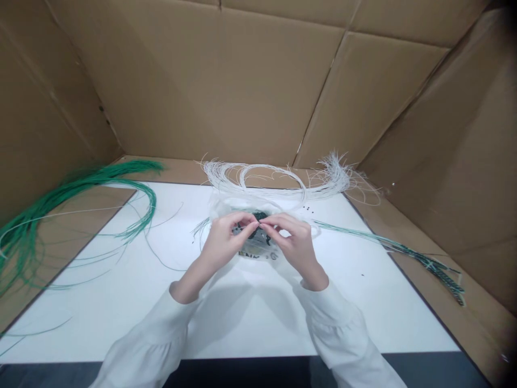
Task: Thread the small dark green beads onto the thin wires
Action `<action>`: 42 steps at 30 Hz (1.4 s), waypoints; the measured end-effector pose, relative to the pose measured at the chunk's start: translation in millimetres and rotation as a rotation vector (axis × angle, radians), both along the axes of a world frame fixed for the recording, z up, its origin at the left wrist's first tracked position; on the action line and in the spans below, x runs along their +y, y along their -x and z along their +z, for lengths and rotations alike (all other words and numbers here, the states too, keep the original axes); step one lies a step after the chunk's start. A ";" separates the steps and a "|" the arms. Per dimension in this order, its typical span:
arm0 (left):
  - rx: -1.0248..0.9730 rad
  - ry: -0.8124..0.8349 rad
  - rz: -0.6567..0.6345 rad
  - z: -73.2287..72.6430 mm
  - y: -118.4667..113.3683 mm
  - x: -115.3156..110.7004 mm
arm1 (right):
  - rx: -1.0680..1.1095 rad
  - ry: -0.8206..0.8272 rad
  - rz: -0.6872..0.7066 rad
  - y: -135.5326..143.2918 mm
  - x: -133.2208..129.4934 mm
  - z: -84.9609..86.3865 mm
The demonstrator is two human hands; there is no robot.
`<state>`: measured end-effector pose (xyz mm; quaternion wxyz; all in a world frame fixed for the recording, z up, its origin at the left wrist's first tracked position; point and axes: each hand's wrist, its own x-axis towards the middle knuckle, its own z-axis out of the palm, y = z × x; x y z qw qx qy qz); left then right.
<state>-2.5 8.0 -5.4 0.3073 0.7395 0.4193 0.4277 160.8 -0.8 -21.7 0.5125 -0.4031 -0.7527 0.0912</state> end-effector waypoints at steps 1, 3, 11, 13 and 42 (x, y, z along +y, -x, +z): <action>0.004 0.007 0.002 0.0 0.2 0.4 | -0.006 0.003 -0.001 -0.2 0.0 0.4; 0.015 0.027 0.005 0.1 0.4 1.0 | -0.029 0.002 -0.017 -0.5 -0.6 1.6; 0.043 0.108 0.019 -3.2 2.8 3.5 | -0.117 0.012 -0.066 -1.6 -1.2 3.9; 0.051 0.118 0.012 -4.0 3.1 3.7 | -0.113 0.044 -0.065 -1.8 -1.0 4.2; -0.160 0.261 -0.117 -4.6 6.3 9.0 | 0.213 0.392 -0.069 -2.0 5.4 -2.3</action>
